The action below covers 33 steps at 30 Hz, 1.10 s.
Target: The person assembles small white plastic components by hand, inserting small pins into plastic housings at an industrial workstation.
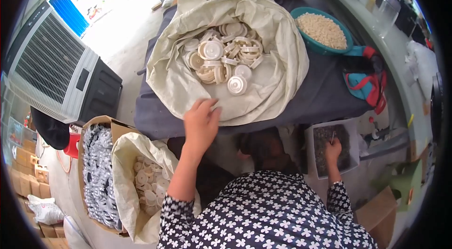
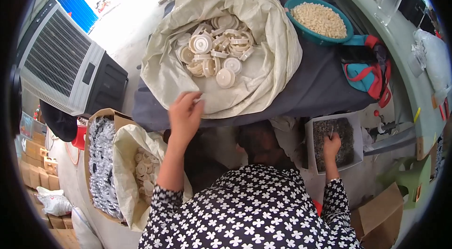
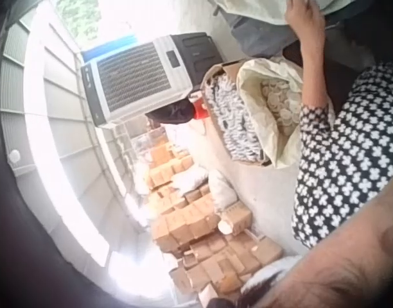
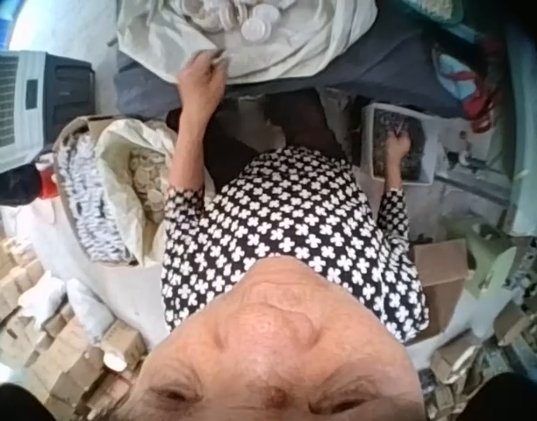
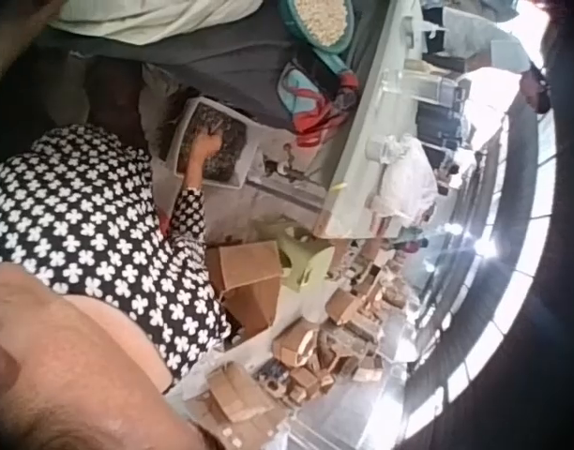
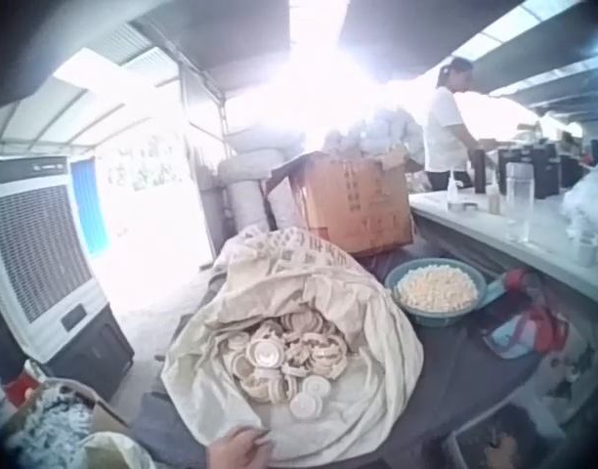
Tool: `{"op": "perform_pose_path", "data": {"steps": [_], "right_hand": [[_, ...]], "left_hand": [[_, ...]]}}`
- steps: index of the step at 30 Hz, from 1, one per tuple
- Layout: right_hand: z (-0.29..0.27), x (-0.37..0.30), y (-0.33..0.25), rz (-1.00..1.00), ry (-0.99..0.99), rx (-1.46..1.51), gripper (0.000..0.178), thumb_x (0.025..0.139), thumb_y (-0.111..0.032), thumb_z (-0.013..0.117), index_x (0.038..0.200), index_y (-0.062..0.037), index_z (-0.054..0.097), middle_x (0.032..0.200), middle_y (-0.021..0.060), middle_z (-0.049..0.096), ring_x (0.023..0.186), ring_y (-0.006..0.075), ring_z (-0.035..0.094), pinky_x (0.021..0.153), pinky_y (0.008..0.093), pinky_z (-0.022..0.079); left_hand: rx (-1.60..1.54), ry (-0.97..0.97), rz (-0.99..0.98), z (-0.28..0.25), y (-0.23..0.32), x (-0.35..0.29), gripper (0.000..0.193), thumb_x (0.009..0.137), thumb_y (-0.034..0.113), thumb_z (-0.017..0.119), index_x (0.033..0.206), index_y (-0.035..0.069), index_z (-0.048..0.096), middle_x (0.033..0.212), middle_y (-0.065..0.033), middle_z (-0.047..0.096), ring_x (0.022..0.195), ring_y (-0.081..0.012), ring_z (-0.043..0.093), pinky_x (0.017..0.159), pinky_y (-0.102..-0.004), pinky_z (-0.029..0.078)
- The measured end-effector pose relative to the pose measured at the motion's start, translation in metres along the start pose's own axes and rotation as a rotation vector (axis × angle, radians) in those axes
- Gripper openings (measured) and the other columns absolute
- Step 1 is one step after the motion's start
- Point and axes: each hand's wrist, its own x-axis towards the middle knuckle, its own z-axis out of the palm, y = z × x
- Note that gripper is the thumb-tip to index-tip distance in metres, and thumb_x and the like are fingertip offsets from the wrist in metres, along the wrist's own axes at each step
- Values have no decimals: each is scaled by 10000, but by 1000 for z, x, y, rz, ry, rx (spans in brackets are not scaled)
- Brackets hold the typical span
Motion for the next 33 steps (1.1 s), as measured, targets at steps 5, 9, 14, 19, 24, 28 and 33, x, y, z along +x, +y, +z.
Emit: {"op": "perform_pose_path", "data": {"steps": [5,9,14,19,24,28,33], "right_hand": [[-2,-23,8,-140,26,-389,90,711,-82,566,728,6,577,686,200,590,627,342,581,587,382,448],[57,-47,-41,-66,-433,167,141,736,-109,565,696,22,600,693,186,607,626,329,586,566,387,452],[168,-50,-10,-285,-644,-160,194,787,-169,517,778,-11,629,775,179,633,718,297,615,644,384,467],[185,-46,-27,-210,-836,-230,203,792,-176,509,795,-10,626,792,183,629,737,306,610,653,392,464],[186,-49,-45,-243,-859,-201,213,798,-183,501,812,-9,624,809,187,626,756,315,605,661,400,461],[175,-59,-46,-346,-817,-130,222,803,-189,495,825,-9,622,822,190,624,771,323,601,668,406,459],[186,-87,-76,-410,-796,-76,233,809,-197,487,842,-8,619,839,194,621,790,332,596,677,413,456]], "left_hand": [[207,-72,-60,45,-22,23,247,756,198,631,905,0,622,800,-148,617,626,-268,598,566,-346,463],[455,-183,-80,59,-20,19,423,773,314,608,1100,51,553,811,-152,622,669,-311,606,589,-405,467],[470,-153,-9,73,-22,36,458,771,339,603,1137,83,506,819,-163,615,662,-326,606,576,-427,466],[375,-202,-56,69,-32,42,499,734,355,641,1133,91,498,859,-162,606,704,-334,601,595,-426,463],[321,-74,-13,67,-38,35,506,708,340,672,1107,83,496,938,-179,596,751,-351,593,629,-429,462],[263,-77,-48,69,-38,25,517,700,320,678,1101,58,484,928,-199,595,754,-365,592,636,-432,466],[204,-79,-78,66,-33,25,515,686,294,696,1085,36,496,903,-199,605,769,-359,595,649,-416,469]]}}
